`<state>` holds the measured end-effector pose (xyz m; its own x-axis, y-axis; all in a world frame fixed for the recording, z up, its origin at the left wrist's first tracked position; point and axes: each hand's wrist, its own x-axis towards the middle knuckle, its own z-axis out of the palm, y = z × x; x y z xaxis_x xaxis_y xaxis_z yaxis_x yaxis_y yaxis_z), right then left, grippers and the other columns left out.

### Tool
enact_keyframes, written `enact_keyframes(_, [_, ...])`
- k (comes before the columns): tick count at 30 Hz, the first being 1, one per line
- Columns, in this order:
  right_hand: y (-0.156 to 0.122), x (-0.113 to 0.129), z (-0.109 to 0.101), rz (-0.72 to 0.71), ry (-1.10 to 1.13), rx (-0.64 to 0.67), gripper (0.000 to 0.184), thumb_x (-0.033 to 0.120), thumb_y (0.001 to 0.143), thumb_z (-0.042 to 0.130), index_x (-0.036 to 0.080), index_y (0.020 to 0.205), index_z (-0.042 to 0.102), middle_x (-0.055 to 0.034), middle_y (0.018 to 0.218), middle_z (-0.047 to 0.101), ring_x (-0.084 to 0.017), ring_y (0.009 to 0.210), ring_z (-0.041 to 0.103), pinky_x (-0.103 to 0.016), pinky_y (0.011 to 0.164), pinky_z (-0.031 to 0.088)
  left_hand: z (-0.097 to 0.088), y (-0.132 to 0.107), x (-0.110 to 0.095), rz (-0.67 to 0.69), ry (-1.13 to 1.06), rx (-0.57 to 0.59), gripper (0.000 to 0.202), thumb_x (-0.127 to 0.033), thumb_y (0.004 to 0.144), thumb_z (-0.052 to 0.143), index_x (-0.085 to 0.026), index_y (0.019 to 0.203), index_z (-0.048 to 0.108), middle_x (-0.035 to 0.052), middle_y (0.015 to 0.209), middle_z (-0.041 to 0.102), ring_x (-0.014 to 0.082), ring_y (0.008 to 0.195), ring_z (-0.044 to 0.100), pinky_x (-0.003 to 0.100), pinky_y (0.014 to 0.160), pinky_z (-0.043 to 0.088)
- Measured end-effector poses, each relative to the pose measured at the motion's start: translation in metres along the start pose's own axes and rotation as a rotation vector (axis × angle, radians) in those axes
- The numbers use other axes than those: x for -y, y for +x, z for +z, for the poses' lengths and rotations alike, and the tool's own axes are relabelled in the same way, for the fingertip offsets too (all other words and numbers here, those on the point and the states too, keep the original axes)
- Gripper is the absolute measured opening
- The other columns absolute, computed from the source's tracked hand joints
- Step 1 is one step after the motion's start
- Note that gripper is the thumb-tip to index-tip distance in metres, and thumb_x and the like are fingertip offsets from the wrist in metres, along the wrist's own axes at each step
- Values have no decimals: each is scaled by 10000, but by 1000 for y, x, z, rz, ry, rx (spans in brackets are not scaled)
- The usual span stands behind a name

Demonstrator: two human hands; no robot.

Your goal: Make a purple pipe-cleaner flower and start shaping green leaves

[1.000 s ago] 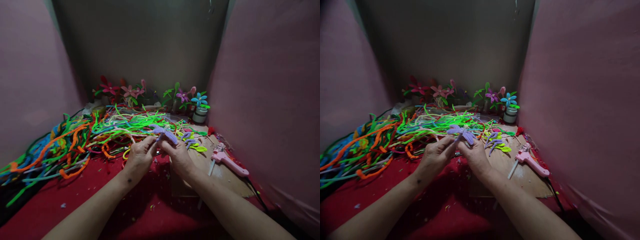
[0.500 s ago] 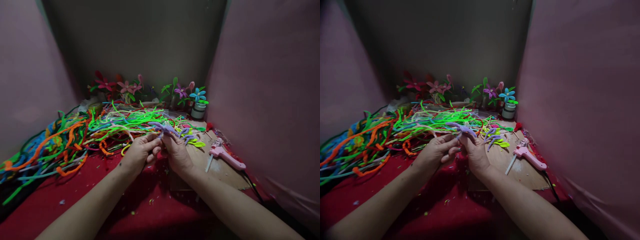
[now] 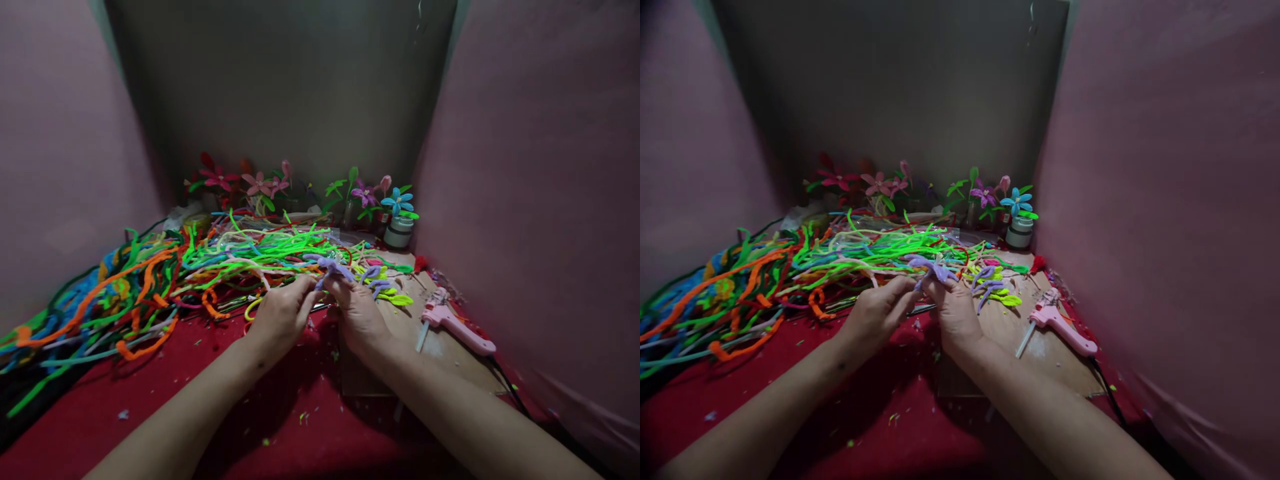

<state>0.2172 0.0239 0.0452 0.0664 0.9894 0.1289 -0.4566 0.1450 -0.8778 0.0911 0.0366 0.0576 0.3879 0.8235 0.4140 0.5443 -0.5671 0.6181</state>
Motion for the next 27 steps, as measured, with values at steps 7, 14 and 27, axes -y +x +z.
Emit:
enact_keyframes(7, [13, 0, 12, -40, -31, 1, 197, 365, 677, 686, 193, 773, 682, 41, 583, 565, -89, 495, 359, -226, 466, 300, -1, 5, 5, 169, 647, -164, 207, -232, 906, 358, -150, 849, 540, 67, 711, 636, 171, 603, 589, 260, 493, 300])
enact_keyframes(14, [12, -10, 2, -157, -129, 149, 98, 254, 704, 684, 223, 792, 716, 42, 677, 609, -99, 622, 472, -248, 691, 419, -17, 5, 6, 46, 161, 11, 170, -240, 877, 391, -173, 798, 526, -10, 612, 525, 118, 522, 453, 232, 513, 312])
enact_keyframes(27, [4, -23, -3, -3, -49, 151, 75, 243, 782, 626, 212, 828, 676, 30, 647, 545, -81, 550, 421, -205, 512, 360, -16, -1, 9, -418, -916, 184, 168, -328, 777, 564, -170, 751, 511, -89, 474, 402, 34, 356, 261, 165, 365, 211])
